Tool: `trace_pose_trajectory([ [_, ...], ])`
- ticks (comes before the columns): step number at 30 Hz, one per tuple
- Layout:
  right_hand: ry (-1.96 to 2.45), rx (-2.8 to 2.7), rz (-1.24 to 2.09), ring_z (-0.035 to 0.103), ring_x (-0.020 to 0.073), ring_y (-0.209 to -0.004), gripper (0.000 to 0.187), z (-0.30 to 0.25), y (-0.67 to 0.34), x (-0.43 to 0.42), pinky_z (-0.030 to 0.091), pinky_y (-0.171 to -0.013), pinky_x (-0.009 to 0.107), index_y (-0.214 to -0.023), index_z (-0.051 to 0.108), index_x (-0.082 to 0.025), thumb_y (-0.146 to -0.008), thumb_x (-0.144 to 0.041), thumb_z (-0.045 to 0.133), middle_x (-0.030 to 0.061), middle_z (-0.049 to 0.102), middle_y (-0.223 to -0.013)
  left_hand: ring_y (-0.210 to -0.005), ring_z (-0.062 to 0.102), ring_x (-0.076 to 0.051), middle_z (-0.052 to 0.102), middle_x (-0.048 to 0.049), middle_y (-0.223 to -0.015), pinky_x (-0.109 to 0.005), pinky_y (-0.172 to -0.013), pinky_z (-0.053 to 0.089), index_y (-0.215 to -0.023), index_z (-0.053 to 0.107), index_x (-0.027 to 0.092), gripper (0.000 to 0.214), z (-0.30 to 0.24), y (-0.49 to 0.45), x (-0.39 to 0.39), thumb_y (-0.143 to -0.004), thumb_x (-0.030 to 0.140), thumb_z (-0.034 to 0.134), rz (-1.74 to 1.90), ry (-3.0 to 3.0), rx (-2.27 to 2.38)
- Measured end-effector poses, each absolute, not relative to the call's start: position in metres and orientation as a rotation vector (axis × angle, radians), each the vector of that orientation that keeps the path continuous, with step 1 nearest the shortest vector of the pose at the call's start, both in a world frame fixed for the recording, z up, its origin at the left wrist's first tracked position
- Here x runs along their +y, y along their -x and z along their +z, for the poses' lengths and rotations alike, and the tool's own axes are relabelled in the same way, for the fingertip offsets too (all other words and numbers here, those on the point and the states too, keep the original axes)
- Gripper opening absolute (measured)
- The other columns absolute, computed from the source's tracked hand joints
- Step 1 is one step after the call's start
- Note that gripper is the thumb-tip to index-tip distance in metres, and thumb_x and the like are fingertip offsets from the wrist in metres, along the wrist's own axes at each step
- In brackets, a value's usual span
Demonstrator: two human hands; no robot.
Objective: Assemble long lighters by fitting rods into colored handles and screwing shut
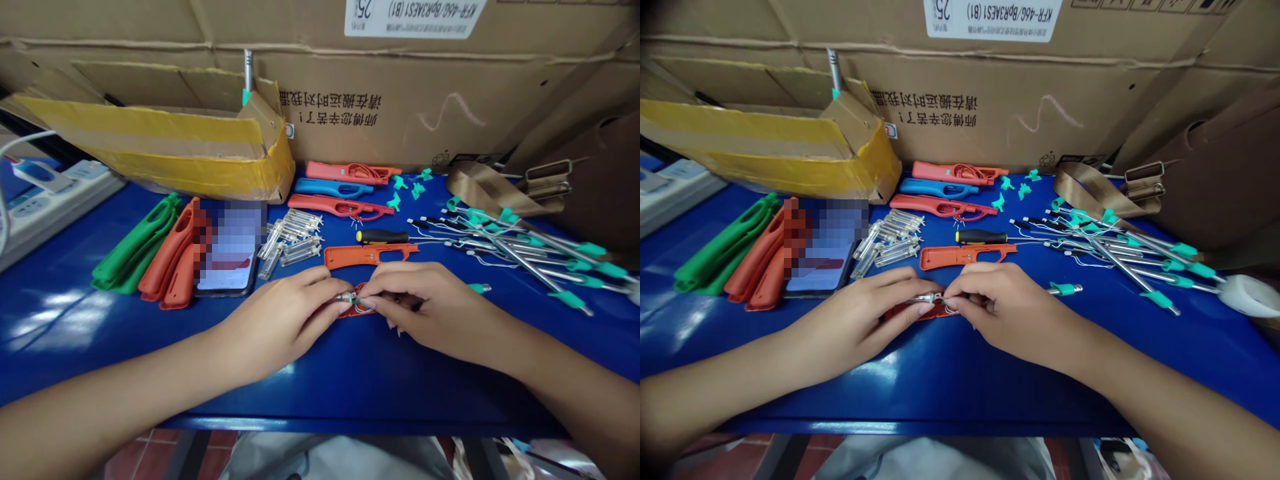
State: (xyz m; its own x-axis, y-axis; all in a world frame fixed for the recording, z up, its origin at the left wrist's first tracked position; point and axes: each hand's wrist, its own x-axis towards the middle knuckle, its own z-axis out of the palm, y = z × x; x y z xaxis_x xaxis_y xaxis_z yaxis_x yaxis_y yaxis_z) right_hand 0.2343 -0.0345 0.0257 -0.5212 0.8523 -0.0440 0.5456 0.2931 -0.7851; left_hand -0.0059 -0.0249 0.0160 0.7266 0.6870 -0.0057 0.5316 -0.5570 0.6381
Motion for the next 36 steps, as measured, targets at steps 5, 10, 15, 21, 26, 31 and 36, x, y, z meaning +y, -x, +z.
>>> trace_pose_trajectory([
  [5,1.231,-2.196,1.071,0.058,0.0088,-0.062,0.019,0.0267,-0.2340,-0.0334,0.045,-0.056,0.021,-0.092,0.076,-0.022,-0.097,-0.019,0.058,0.0006,0.071,-0.085,-0.103,0.065,-0.020,0.065,-0.0049,-0.113,-0.034,-0.093,0.054,-0.124,0.065,0.024,0.027,0.0158,0.0060,-0.0243,-0.109,0.030,0.042,0.310,-2.307,0.918],
  [10,1.233,-2.203,1.069,0.060,0.0097,-0.064,0.019,0.0270,-0.2337,-0.0333,0.045,-0.056,0.022,-0.093,0.077,-0.022,-0.098,-0.021,0.058,0.0020,0.073,-0.087,-0.101,0.066,-0.020,0.065,-0.0051,-0.112,-0.034,-0.092,0.055,-0.125,0.065,0.025,0.027,0.0167,0.0062,-0.0251,-0.109,0.030,0.044,0.309,-2.310,0.925],
  [15,1.210,-2.229,1.019,0.061,0.0101,-0.066,0.020,0.0265,-0.2332,-0.0325,0.045,-0.058,0.022,-0.092,0.076,-0.021,-0.098,-0.019,0.058,0.0015,0.073,-0.086,-0.101,0.066,-0.020,0.065,-0.0046,-0.111,-0.034,-0.091,0.055,-0.124,0.065,0.024,0.027,0.0171,0.0067,-0.0252,-0.108,0.029,0.044,0.309,-2.317,0.920],
  [21,1.198,-2.237,1.019,0.061,0.0093,-0.067,0.019,0.0266,-0.2338,-0.0337,0.045,-0.060,0.022,-0.091,0.076,-0.021,-0.098,-0.019,0.058,0.0004,0.072,-0.085,-0.100,0.066,-0.020,0.064,-0.0050,-0.111,-0.034,-0.091,0.055,-0.124,0.065,0.024,0.027,0.0158,0.0064,-0.0253,-0.108,0.029,0.044,0.294,-2.320,0.934],
  [26,1.211,-2.235,1.026,0.058,0.0088,-0.063,0.019,0.0256,-0.2343,-0.0338,0.044,-0.058,0.023,-0.092,0.075,-0.022,-0.099,-0.020,0.057,-0.0007,0.070,-0.084,-0.100,0.066,-0.020,0.064,-0.0049,-0.110,-0.035,-0.091,0.055,-0.124,0.065,0.024,0.026,0.0159,0.0062,-0.0251,-0.108,0.029,0.045,0.286,-2.324,0.941],
  [31,1.221,-2.234,1.038,0.056,0.0087,-0.064,0.020,0.0242,-0.2339,-0.0334,0.044,-0.060,0.023,-0.090,0.074,-0.021,-0.099,-0.020,0.056,-0.0006,0.069,-0.084,-0.097,0.066,-0.020,0.063,-0.0040,-0.108,-0.033,-0.087,0.054,-0.122,0.065,0.024,0.025,0.0146,0.0062,-0.0246,-0.108,0.028,0.045,0.307,-2.322,0.926],
  [36,1.203,-2.232,1.036,0.056,0.0084,-0.065,0.019,0.0231,-0.2327,-0.0335,0.043,-0.060,0.022,-0.092,0.075,-0.021,-0.099,-0.019,0.057,-0.0004,0.069,-0.084,-0.096,0.065,-0.019,0.062,-0.0037,-0.107,-0.032,-0.086,0.054,-0.123,0.065,0.024,0.024,0.0119,0.0071,-0.0247,-0.108,0.028,0.046,0.328,-2.325,0.911],
])
